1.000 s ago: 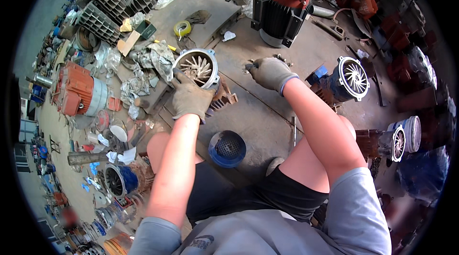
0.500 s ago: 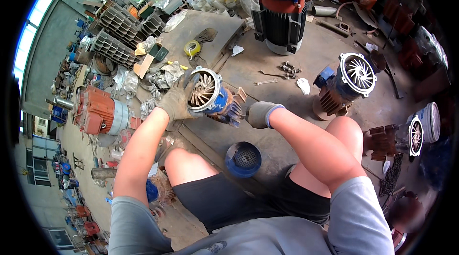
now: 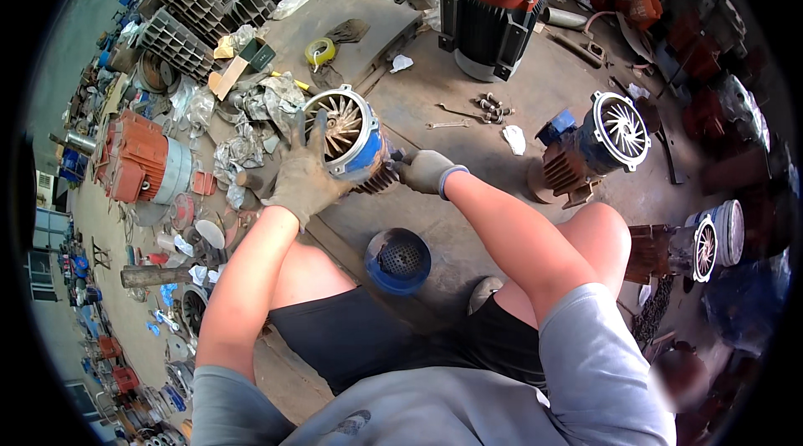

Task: The person sits on the floor in a workshop and uses a wrench to tighten bolts on a motor housing. They rotate the motor to access different sides and continue tightening the fasteners.

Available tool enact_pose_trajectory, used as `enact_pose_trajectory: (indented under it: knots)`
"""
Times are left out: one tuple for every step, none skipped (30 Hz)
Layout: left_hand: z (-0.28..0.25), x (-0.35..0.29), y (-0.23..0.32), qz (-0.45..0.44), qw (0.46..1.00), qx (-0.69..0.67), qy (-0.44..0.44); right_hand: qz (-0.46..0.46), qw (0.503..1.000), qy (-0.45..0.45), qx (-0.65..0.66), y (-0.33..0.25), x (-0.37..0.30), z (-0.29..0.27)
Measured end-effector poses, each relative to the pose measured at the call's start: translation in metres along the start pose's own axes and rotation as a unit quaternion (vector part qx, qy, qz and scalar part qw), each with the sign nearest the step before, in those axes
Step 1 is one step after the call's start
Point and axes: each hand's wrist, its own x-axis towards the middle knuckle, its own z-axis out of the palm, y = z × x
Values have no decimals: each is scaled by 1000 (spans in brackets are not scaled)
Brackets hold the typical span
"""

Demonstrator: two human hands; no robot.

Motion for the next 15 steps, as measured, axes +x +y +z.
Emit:
enact_pose_trajectory:
  knots:
    - [3,-5,-10,43,999,14,15,8,1000,-4,2,-4,3,-3]
    - [7,-5,-19,45,999,13,9,18,1000,-7,4,-7,6,-6]
    - [6,-3,-27,48,999,16,3,-28,997,9,-77,-8,12,-10]
    - [6,-2,-32,51,999,19,-4,-21,995,8,-97,-13,20,-12]
    - [7,-1,-34,52,998,-5,21,-18,995,1,-98,-13,24,-15]
    - [3,3,-33,52,998,-10,21,-14,995,-3,-99,-15,27,-20]
    - [-1,7,-31,51,998,-15,21,3,995,-23,-99,-14,33,-25]
    - [-3,13,-32,51,998,-20,21,20,994,-42,-99,-12,40,-29]
    - [-4,17,-34,48,998,-11,28,36,993,-64,-95,-15,44,-31]
    - [-5,19,-35,60,998,-11,26,20,989,-76,-122,-17,48,-34]
    - [-5,19,-33,37,999,18,-14,4,985,-87,-149,-20,53,-37]
    - [-8,20,-28,17,997,46,-53,-11,980,-96,-176,-22,58,-43]
    - [-9,21,-25,19,997,52,-53,-20,971,-99,-215,-25,65,-47]
    - [-9,20,-23,21,997,58,-52,-19,966,-113,-231,-26,68,-52]
    - [-9,18,-22,21,996,64,-53,-19,960,-129,-247,-29,72,-55]
